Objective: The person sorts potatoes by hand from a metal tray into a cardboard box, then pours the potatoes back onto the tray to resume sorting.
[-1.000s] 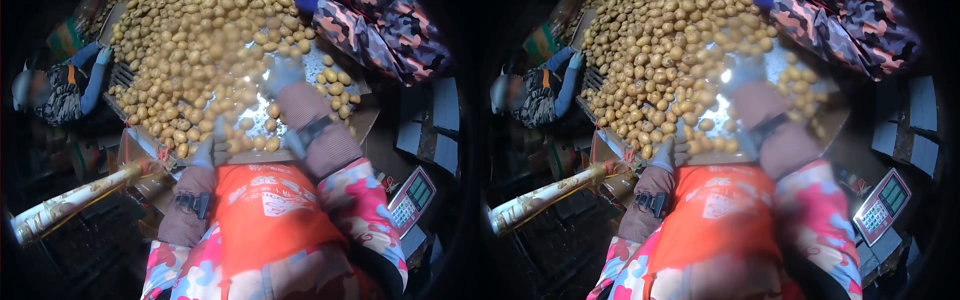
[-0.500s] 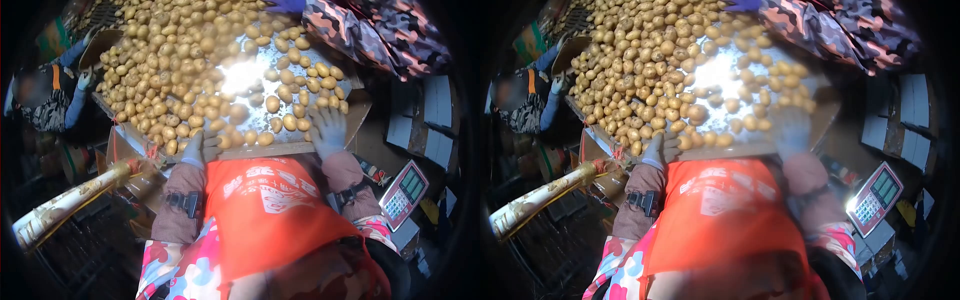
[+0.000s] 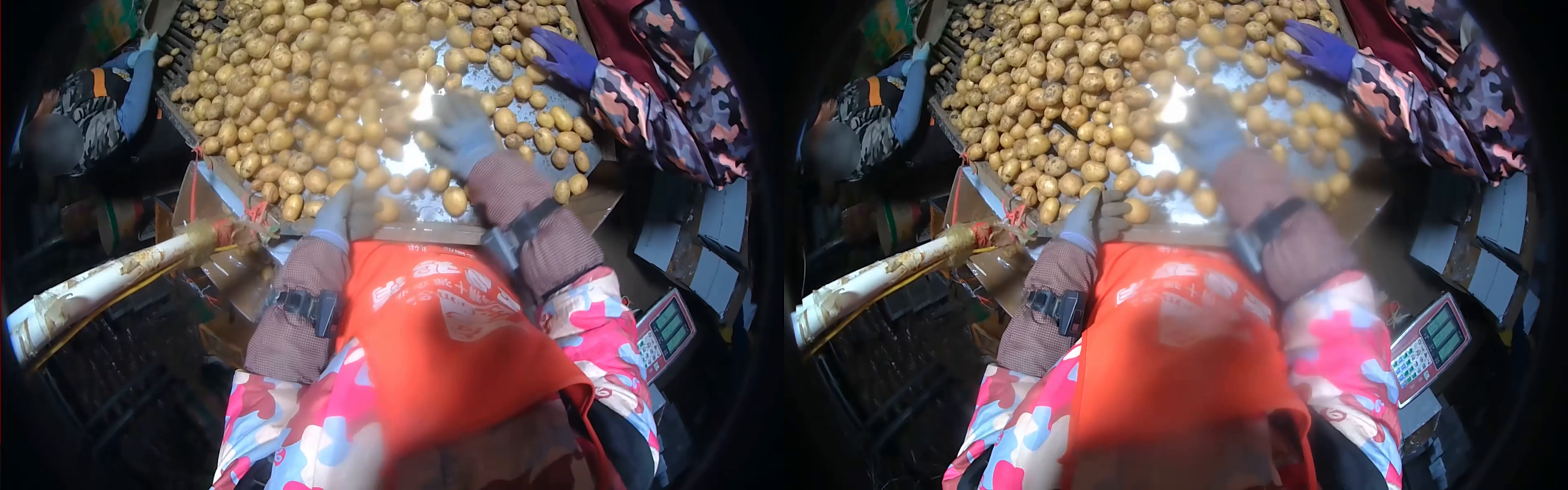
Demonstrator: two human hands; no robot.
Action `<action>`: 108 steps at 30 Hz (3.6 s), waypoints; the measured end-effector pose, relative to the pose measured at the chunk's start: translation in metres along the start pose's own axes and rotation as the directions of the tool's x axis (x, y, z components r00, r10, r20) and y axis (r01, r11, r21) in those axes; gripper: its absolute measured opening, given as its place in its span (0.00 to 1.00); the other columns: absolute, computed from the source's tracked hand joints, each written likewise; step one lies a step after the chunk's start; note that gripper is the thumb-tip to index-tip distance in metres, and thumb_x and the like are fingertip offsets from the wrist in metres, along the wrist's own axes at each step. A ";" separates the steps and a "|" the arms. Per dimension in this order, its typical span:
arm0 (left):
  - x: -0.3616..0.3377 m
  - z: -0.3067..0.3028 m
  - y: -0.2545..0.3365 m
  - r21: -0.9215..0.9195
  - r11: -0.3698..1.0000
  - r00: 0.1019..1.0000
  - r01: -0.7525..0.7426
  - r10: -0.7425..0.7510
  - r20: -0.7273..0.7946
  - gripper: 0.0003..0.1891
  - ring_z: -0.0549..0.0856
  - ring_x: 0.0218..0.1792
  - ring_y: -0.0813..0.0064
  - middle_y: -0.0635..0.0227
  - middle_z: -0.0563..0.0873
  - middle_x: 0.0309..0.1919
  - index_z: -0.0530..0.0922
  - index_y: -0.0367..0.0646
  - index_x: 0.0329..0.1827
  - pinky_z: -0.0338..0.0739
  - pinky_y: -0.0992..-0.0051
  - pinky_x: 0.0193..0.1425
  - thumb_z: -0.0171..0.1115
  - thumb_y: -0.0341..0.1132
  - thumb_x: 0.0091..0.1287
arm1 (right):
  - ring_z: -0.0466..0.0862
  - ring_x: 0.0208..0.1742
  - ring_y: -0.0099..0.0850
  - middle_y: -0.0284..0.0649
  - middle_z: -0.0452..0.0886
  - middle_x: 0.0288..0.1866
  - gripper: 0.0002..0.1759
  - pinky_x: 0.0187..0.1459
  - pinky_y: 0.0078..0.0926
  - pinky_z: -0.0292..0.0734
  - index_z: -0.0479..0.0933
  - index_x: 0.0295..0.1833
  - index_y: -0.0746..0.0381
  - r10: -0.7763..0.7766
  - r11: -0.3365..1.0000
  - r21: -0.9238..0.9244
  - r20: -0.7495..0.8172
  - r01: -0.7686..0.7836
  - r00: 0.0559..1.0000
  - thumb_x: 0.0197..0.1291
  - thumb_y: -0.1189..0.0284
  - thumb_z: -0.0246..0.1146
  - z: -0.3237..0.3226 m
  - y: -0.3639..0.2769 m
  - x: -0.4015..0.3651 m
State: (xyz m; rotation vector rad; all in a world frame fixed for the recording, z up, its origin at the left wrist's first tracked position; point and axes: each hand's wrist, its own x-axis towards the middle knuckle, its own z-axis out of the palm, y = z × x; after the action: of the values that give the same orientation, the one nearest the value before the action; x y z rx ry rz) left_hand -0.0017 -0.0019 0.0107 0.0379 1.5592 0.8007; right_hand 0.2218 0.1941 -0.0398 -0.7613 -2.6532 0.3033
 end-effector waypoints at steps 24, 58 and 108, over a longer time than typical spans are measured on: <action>0.009 -0.014 0.002 0.155 0.977 0.980 -0.148 0.123 0.159 0.25 0.87 0.52 0.60 0.60 0.87 0.55 0.72 0.37 0.68 0.82 0.59 0.51 0.60 0.40 0.72 | 0.78 0.59 0.49 0.45 0.80 0.58 0.15 0.66 0.48 0.69 0.81 0.50 0.60 -0.089 0.992 0.093 0.080 0.081 0.993 0.57 0.69 0.64 -0.024 -0.048 -0.025; 0.085 0.041 0.149 0.986 -0.064 0.797 -0.152 0.582 0.161 0.25 0.80 0.63 0.52 0.50 0.78 0.62 0.73 0.47 0.70 0.77 0.59 0.67 0.64 0.41 0.71 | 0.66 0.73 0.59 0.56 0.69 0.73 0.25 0.74 0.56 0.57 0.75 0.67 0.64 0.289 0.955 -0.089 0.052 -0.284 0.956 0.66 0.69 0.55 -0.045 -0.039 -0.102; -0.001 0.028 0.012 -0.513 0.856 0.978 -0.061 0.154 0.140 0.22 0.81 0.57 0.69 0.62 0.81 0.58 0.72 0.39 0.68 0.80 0.71 0.61 0.49 0.45 0.82 | 0.85 0.52 0.45 0.47 0.86 0.50 0.17 0.55 0.41 0.79 0.82 0.57 0.59 0.376 0.900 0.172 0.157 -0.400 0.913 0.62 0.73 0.65 -0.049 -0.033 -0.045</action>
State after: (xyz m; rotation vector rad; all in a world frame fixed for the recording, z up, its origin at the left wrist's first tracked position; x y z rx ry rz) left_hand 0.0181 0.0191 0.0197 -0.1872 1.1464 1.2460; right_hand 0.2616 0.1476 0.0021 -1.2374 -2.5062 0.7332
